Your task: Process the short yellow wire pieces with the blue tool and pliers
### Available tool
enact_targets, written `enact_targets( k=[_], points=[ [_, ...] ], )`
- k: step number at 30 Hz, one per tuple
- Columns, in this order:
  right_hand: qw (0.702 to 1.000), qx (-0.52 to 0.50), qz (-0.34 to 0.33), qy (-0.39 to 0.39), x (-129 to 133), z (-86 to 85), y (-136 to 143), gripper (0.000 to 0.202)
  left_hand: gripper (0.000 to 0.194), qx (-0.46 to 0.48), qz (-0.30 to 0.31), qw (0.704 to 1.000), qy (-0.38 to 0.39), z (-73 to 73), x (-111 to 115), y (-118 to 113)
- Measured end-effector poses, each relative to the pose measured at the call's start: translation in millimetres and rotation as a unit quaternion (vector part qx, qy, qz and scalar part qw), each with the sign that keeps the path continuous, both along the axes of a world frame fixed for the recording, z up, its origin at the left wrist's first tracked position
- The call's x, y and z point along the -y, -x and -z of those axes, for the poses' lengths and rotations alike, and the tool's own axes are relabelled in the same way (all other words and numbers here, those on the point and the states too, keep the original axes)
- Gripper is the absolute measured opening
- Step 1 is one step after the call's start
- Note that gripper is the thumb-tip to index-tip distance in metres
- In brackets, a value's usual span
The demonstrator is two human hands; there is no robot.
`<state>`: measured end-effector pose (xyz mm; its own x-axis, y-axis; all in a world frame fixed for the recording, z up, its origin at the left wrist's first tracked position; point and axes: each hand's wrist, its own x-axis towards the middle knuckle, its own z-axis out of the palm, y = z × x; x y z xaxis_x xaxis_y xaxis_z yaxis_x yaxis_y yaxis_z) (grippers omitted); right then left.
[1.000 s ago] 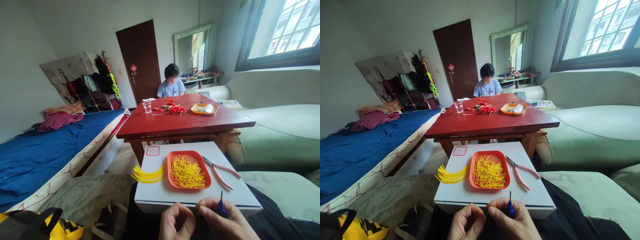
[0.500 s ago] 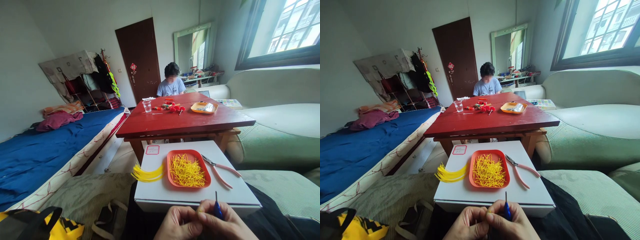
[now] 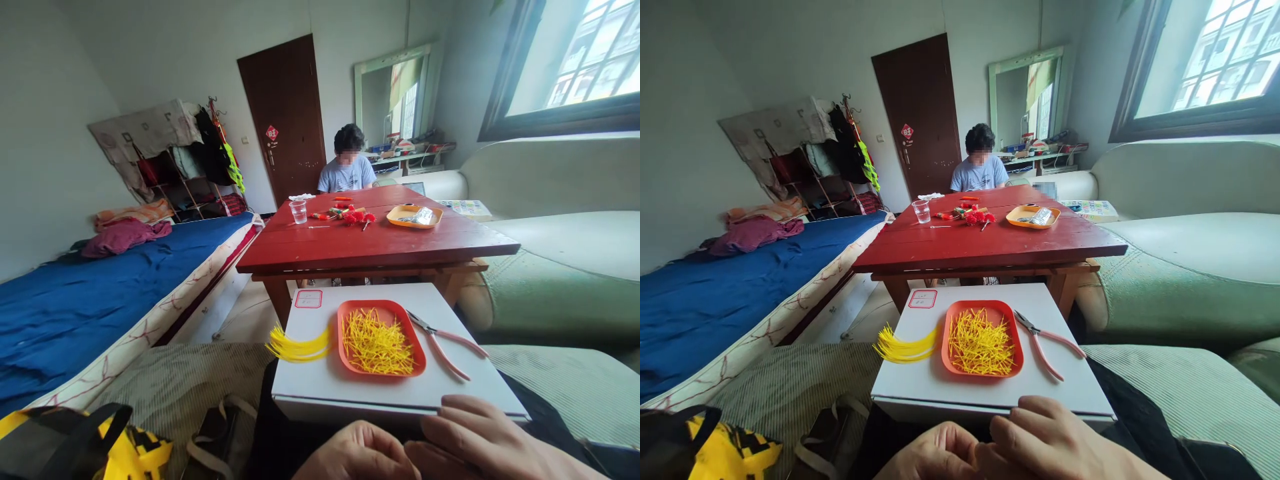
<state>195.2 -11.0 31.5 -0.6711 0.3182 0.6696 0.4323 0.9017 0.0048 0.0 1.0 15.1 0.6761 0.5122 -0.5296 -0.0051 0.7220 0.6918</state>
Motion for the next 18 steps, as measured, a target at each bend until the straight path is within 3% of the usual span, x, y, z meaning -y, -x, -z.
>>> enact_targets(
  k=[5, 13, 18],
  points=[
    [0.999, 0.002, -0.023, 0.049, -4.6, 9.2, 1.1, 0.042, 0.008, 0.017, -0.005, 1.000, 0.006, -7.5, 1.1, -1.9],
    [0.999, 0.042, -0.031, 0.007, -4.1, -15.3, -4.2, 0.055, 0.008, 0.040, 0.021, 0.998, -0.033, 1.2, -1.2, -1.1],
    [0.999, 0.036, -0.007, 0.005, -1.1, -13.4, -2.4, 0.064, 0.006, 0.034, 0.001, 0.999, -0.009, 6.1, -0.1, 0.7]
  ],
)
